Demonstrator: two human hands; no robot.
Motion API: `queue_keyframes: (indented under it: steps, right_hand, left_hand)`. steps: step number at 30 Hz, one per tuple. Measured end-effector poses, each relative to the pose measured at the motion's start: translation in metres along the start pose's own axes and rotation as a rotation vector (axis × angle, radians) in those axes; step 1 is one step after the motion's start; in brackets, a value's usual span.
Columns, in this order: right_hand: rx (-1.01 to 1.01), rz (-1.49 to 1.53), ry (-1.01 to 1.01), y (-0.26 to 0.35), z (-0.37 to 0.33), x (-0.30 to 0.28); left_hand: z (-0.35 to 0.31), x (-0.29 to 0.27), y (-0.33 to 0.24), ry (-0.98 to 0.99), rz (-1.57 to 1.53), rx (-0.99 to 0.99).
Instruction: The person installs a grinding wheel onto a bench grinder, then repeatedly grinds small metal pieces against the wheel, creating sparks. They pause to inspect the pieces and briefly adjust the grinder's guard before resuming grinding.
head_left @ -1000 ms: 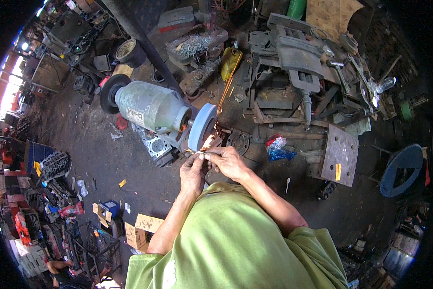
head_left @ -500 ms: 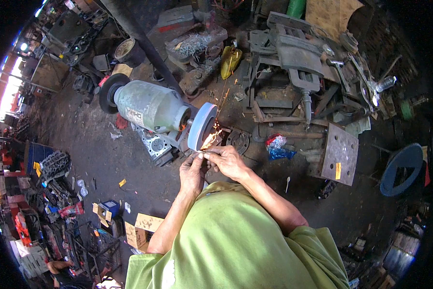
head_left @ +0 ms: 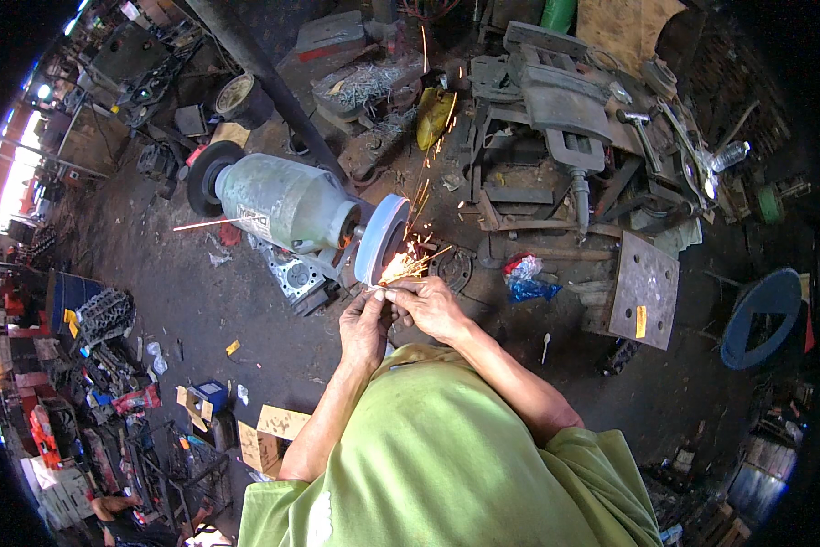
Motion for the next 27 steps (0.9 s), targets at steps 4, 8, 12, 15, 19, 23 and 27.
queue_keyframes:
  steps: [4,8,12,15,19,23,27]
  right_hand:
    - [0.030,0.018,0.009,-0.0008,-0.0008,-0.0009]
    - [-0.016,-0.033,-0.006,-0.0014,0.0004,-0.0002]
    - [-0.027,-0.019,-0.012,-0.0027,0.0009,0.0004]
    - [-0.037,-0.001,-0.009,-0.0021,0.0002,0.0009]
    - [-0.016,-0.008,-0.024,-0.0013,-0.0015,0.0013]
    - [0.006,0.007,-0.015,-0.0020,-0.0013,0.0010]
    - [0.013,0.009,-0.012,-0.0028,-0.0007,0.0001]
  left_hand:
    - [0.0000,0.0008,0.0000,-0.010,-0.010,0.001]
    - [0.0004,-0.0002,0.0005,-0.007,0.000,-0.005]
    - [0.0002,0.0005,-0.0005,0.010,-0.017,-0.009]
    - [-0.0002,0.0023,-0.0012,0.012,-0.024,0.002]
    - [-0.0009,0.0027,-0.0016,0.006,-0.003,0.011]
    - [-0.0003,0.0013,-0.0005,0.005,-0.020,-0.006]
    - [-0.0002,0.0001,0.0008,-0.010,-0.005,-0.004]
Point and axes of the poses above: each hand's wrist, its own z-axis towards the middle knuckle, its own x-axis out of the palm, y = z × x, the point moved 2 cm from there along z, towards the middle knuckle, and after that the axes turned 15 degrees about x, right-handed, at the moved point
